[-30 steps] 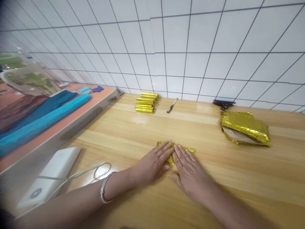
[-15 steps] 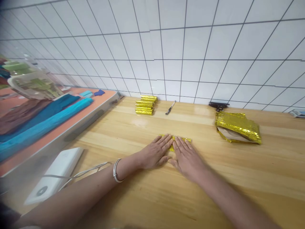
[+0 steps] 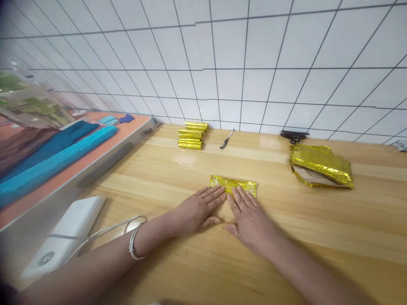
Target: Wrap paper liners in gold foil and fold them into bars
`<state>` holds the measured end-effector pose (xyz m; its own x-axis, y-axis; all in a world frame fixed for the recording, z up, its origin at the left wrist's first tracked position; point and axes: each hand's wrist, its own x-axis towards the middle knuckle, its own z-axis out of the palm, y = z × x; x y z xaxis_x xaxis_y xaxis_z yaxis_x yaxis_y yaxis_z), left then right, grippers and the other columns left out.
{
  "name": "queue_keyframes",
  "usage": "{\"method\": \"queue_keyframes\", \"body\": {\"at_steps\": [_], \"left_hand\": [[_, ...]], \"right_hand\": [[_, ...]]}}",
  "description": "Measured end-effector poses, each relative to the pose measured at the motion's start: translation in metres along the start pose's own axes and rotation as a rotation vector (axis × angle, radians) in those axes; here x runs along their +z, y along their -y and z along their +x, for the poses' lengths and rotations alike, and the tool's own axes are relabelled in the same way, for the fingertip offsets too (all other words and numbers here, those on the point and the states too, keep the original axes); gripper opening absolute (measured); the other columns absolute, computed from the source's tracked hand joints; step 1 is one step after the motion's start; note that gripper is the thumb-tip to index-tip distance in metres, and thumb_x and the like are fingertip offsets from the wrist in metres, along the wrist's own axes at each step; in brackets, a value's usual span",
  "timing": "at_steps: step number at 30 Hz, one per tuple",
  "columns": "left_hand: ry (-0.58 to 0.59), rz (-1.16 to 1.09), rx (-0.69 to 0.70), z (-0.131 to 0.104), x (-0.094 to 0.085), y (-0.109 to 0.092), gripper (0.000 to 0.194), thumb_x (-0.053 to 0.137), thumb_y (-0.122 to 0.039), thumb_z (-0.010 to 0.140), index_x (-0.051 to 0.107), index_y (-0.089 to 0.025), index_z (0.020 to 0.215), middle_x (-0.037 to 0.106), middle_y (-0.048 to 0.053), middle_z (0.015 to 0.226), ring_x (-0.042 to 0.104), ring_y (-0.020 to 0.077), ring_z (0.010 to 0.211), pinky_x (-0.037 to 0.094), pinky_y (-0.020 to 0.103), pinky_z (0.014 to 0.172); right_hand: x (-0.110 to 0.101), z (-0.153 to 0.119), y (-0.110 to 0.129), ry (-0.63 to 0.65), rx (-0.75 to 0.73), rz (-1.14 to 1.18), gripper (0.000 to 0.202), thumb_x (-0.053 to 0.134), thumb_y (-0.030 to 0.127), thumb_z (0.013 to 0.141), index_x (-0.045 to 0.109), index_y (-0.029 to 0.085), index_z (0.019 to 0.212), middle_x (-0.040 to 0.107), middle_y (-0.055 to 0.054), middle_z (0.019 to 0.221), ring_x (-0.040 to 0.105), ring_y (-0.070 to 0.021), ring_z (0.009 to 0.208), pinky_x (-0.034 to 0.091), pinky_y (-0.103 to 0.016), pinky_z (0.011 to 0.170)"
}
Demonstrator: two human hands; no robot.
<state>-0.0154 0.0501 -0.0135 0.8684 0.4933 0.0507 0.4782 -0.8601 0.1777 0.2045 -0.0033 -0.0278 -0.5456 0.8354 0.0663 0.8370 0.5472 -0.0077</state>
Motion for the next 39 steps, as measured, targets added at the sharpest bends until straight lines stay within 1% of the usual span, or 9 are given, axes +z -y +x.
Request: {"method": "queue_keyframes", "body": {"at_steps": [6,11,15,18,21,26,31,35,39], "left_hand": [[-0.035,0.034,-0.016,0.000,-0.005,0.003,0.059,0.033,-0.052,0.088,0.032,-0.017,0.135,0.035,0.011,0.140,0.028,0.0253,0.130,0.019,0.042,0.105],[-0.008,0.049,-0.066,-0.003,-0.012,-0.001,0.058,0.037,-0.052,0.087,0.037,-0.016,0.132,0.049,0.011,0.124,0.043,0.0246,0.112,0.027,0.039,0.097],[0.005,0.069,-0.110,-0.004,-0.015,-0.005,0.055,0.037,-0.053,0.087,0.039,-0.019,0.130,0.053,0.010,0.111,0.047,0.0237,0.102,0.030,0.037,0.090],[0.008,0.092,-0.121,0.001,-0.016,-0.010,0.053,0.037,-0.055,0.085,0.043,-0.024,0.127,0.054,0.008,0.100,0.047,0.0240,0.094,0.032,0.037,0.084],[0.005,0.114,-0.116,0.006,-0.017,-0.013,0.051,0.037,-0.055,0.085,0.044,-0.026,0.126,0.053,0.008,0.094,0.046,0.0238,0.090,0.032,0.037,0.081],[0.008,0.110,-0.095,0.008,-0.020,-0.011,0.048,0.038,-0.053,0.086,0.044,-0.026,0.126,0.054,0.008,0.095,0.047,0.0229,0.092,0.032,0.036,0.082],[0.025,0.107,-0.101,0.003,-0.021,-0.004,0.040,0.039,-0.045,0.089,0.045,-0.028,0.124,0.055,0.006,0.099,0.049,0.0215,0.095,0.032,0.036,0.082],[0.029,0.096,-0.117,-0.007,-0.022,0.003,0.040,0.040,-0.043,0.090,0.043,-0.026,0.126,0.056,0.005,0.105,0.050,0.0207,0.100,0.033,0.036,0.086],[-0.007,0.083,-0.126,-0.018,-0.019,0.006,0.045,0.040,-0.043,0.090,0.039,-0.023,0.130,0.051,0.008,0.123,0.045,0.0216,0.114,0.033,0.035,0.091]], "right_hand": [[-0.003,-0.014,-0.008,0.040,0.038,-0.014,0.063,0.042,0.045,0.087,0.029,0.011,0.138,0.020,-0.016,0.146,0.015,-0.0282,0.134,0.022,-0.046,0.107],[-0.002,-0.024,-0.015,0.013,0.050,-0.037,0.058,0.043,0.042,0.087,0.034,0.012,0.136,0.024,-0.015,0.145,0.018,-0.0263,0.134,0.024,-0.044,0.106],[-0.006,-0.020,-0.011,0.014,0.072,-0.070,0.057,0.044,0.044,0.086,0.039,0.013,0.134,0.031,-0.016,0.142,0.026,-0.0278,0.131,0.024,-0.046,0.105],[-0.011,-0.012,-0.002,0.025,0.104,-0.094,0.058,0.043,0.051,0.085,0.043,0.016,0.131,0.037,-0.019,0.138,0.031,-0.0319,0.128,0.027,-0.050,0.102],[-0.013,-0.006,0.006,0.034,0.124,-0.127,0.060,0.042,0.055,0.083,0.047,0.017,0.129,0.041,-0.023,0.134,0.035,-0.0356,0.125,0.029,-0.052,0.099],[-0.011,-0.002,0.008,0.026,0.108,-0.176,0.059,0.044,0.054,0.083,0.050,0.016,0.127,0.046,-0.024,0.129,0.039,-0.0380,0.121,0.031,-0.052,0.096],[-0.011,-0.005,0.003,0.012,0.081,-0.197,0.052,0.047,0.049,0.084,0.052,0.016,0.124,0.048,-0.022,0.128,0.043,-0.0383,0.118,0.032,-0.054,0.094],[-0.013,-0.019,-0.007,-0.011,0.099,-0.211,0.046,0.050,0.043,0.084,0.055,0.014,0.120,0.047,-0.019,0.130,0.042,-0.0364,0.119,0.034,-0.050,0.094],[-0.011,-0.038,-0.020,-0.024,0.101,-0.220,0.042,0.046,0.037,0.087,0.052,0.015,0.123,0.047,-0.015,0.132,0.040,-0.0313,0.122,0.033,-0.048,0.098]]}}
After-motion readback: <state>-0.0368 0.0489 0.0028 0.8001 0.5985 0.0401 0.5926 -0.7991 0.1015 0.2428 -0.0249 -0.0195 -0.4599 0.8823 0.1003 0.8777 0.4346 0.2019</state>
